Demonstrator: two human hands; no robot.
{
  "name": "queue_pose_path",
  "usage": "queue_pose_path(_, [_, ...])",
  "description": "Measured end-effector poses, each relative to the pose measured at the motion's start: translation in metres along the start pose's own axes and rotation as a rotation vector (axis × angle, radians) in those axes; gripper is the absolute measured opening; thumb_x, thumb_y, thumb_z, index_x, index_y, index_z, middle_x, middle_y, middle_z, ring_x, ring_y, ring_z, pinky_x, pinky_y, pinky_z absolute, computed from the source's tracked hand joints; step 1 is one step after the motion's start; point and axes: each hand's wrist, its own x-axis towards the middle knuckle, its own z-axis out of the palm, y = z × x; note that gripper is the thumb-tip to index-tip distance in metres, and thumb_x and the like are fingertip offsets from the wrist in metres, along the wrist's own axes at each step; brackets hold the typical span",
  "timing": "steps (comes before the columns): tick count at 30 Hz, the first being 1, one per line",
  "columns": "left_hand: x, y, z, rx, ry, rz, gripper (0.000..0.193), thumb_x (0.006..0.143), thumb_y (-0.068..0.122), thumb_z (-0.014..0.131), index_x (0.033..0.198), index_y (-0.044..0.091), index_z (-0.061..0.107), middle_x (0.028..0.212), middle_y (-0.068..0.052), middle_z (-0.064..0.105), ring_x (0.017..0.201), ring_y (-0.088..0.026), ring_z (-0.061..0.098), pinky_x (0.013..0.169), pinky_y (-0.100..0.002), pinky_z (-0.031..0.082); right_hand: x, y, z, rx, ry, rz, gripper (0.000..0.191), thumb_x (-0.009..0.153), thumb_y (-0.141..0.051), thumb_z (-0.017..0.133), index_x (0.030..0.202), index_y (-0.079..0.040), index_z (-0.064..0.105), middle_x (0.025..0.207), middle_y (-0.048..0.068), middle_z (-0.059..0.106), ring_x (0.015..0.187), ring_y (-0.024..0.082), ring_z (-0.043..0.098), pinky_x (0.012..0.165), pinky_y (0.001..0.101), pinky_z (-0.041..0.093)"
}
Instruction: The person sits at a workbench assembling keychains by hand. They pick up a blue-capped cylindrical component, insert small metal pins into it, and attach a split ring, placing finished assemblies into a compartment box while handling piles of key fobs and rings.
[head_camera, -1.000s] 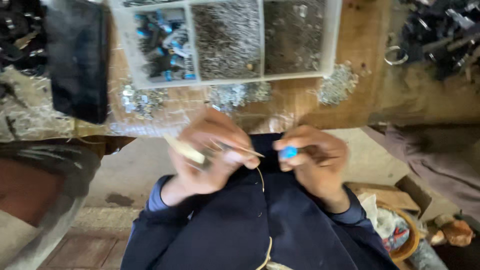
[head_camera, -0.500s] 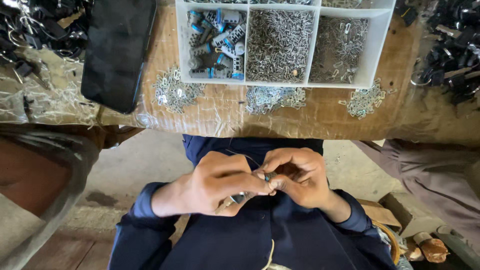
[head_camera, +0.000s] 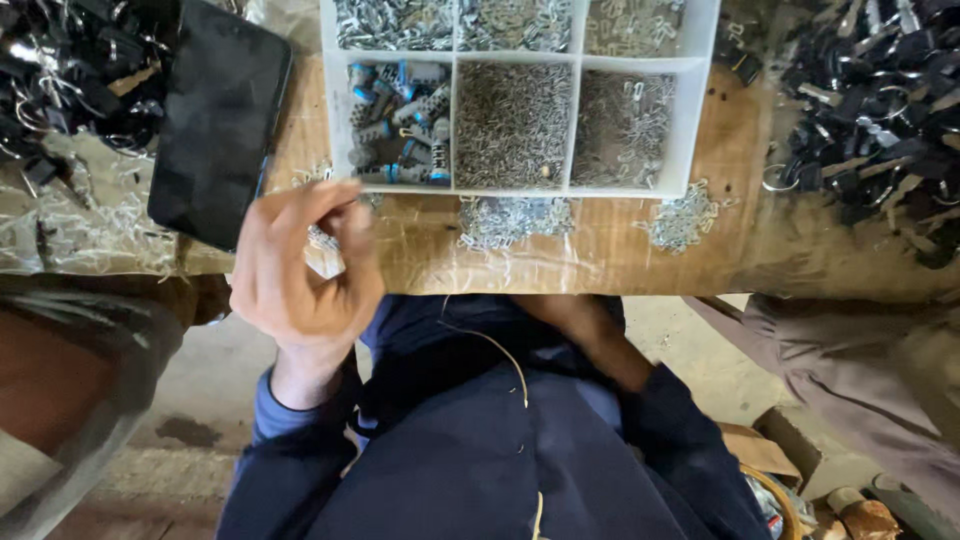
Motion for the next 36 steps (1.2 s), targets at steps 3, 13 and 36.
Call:
queue_pose_path(3, [-0.015, -0.016, 0.012, 0.116, 0.151, 0.104, 0.021, 0.104, -0.006, 0.070, 0.120, 0.002, 0.060, 0.106, -0.013, 0.069, 0.096, -0.031, 0.067, 0.080, -0.035, 0.055, 0.017, 0.015, 0.026, 0.402, -0.017, -0.086, 0.046, 0.100, -0.026, 0.068, 0.143, -0.011, 0.056, 0.141, 0.012, 0.062, 0.133, 0.027, 0.057, 0.112, 0.0418, 0.046])
queue_pose_path(13, [-0.035, -0.033, 0.024, 0.121, 0.220, 0.114, 0.024, 0.097, -0.008, 0.067, 0.115, 0.002, 0.055, 0.103, -0.013, 0.069, 0.097, -0.032, 0.063, 0.089, -0.043, 0.053, 0.012, -0.041, 0.014, -0.358, -0.099, -0.056, 0.054, 0.093, -0.049, 0.068, 0.132, -0.013, 0.062, 0.131, 0.015, 0.064, 0.121, 0.038, 0.060, 0.105, 0.0529, 0.046])
queue_pose_path(36, [-0.031, -0.035, 0.026, 0.069, 0.233, 0.125, 0.026, 0.091, -0.010, 0.067, 0.112, 0.002, 0.057, 0.099, -0.012, 0.069, 0.091, -0.031, 0.065, 0.085, -0.042, 0.052, 0.004, 0.016, 0.093, 0.959, -0.282, 0.169, 0.047, 0.095, -0.020, 0.074, 0.139, -0.013, 0.059, 0.133, 0.010, 0.067, 0.126, 0.025, 0.063, 0.109, 0.0443, 0.051])
